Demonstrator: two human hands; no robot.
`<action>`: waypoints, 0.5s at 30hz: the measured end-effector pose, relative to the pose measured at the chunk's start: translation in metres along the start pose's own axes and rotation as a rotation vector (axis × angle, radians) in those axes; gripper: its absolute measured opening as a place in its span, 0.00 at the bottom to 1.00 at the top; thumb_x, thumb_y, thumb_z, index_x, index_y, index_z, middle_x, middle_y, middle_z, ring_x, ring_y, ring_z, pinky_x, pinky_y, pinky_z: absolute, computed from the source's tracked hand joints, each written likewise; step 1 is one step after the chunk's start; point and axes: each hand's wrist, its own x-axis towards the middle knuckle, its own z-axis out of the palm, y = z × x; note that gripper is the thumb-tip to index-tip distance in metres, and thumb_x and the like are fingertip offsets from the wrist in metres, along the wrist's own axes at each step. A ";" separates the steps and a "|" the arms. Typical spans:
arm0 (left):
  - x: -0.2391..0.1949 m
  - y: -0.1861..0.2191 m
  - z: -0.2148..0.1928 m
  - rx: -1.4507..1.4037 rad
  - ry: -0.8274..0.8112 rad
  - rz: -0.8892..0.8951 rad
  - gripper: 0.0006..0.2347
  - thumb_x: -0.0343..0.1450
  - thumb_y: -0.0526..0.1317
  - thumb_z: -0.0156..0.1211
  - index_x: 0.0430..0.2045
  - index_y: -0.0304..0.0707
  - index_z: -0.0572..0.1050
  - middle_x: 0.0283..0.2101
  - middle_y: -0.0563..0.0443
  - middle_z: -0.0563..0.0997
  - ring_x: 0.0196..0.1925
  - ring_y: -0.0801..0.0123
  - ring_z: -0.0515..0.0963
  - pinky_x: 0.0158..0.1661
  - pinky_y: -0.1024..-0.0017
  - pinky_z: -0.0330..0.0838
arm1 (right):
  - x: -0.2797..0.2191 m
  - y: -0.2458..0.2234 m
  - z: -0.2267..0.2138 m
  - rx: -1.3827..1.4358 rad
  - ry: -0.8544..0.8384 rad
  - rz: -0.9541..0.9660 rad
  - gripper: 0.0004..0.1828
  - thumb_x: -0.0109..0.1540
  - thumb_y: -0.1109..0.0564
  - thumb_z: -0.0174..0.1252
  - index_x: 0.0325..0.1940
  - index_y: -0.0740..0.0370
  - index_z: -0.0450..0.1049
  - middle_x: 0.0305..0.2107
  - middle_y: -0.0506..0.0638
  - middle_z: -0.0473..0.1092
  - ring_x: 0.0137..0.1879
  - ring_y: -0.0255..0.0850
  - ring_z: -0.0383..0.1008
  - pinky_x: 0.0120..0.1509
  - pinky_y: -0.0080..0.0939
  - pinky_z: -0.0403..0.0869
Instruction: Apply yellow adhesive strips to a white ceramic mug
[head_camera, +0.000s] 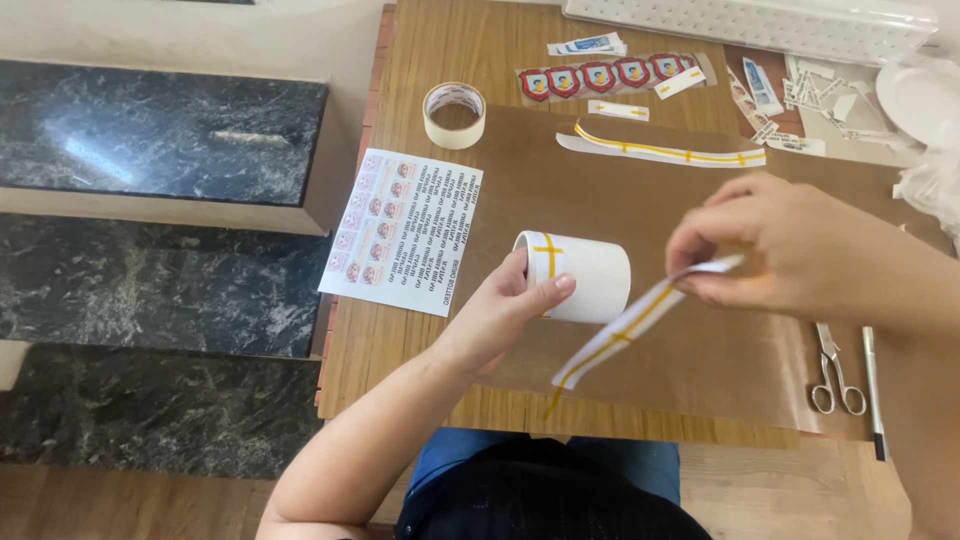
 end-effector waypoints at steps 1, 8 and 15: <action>0.001 -0.004 -0.002 -0.039 -0.033 0.038 0.21 0.67 0.43 0.65 0.53 0.34 0.71 0.49 0.48 0.81 0.52 0.68 0.80 0.54 0.69 0.74 | 0.004 -0.008 -0.005 0.005 0.000 -0.034 0.06 0.55 0.41 0.67 0.33 0.35 0.85 0.33 0.24 0.85 0.53 0.26 0.73 0.60 0.34 0.70; -0.004 0.003 0.005 0.068 0.010 -0.026 0.25 0.62 0.43 0.69 0.51 0.34 0.70 0.45 0.48 0.81 0.46 0.69 0.80 0.46 0.70 0.77 | 0.034 -0.030 -0.016 0.038 -0.066 0.017 0.05 0.58 0.45 0.64 0.35 0.40 0.84 0.33 0.27 0.83 0.47 0.27 0.75 0.57 0.33 0.69; 0.003 -0.009 0.000 0.206 0.089 -0.048 0.26 0.58 0.38 0.73 0.50 0.36 0.71 0.42 0.52 0.82 0.43 0.72 0.81 0.44 0.72 0.78 | 0.044 -0.042 -0.024 0.134 -0.117 0.102 0.07 0.58 0.48 0.64 0.37 0.45 0.84 0.34 0.33 0.83 0.47 0.27 0.80 0.54 0.34 0.70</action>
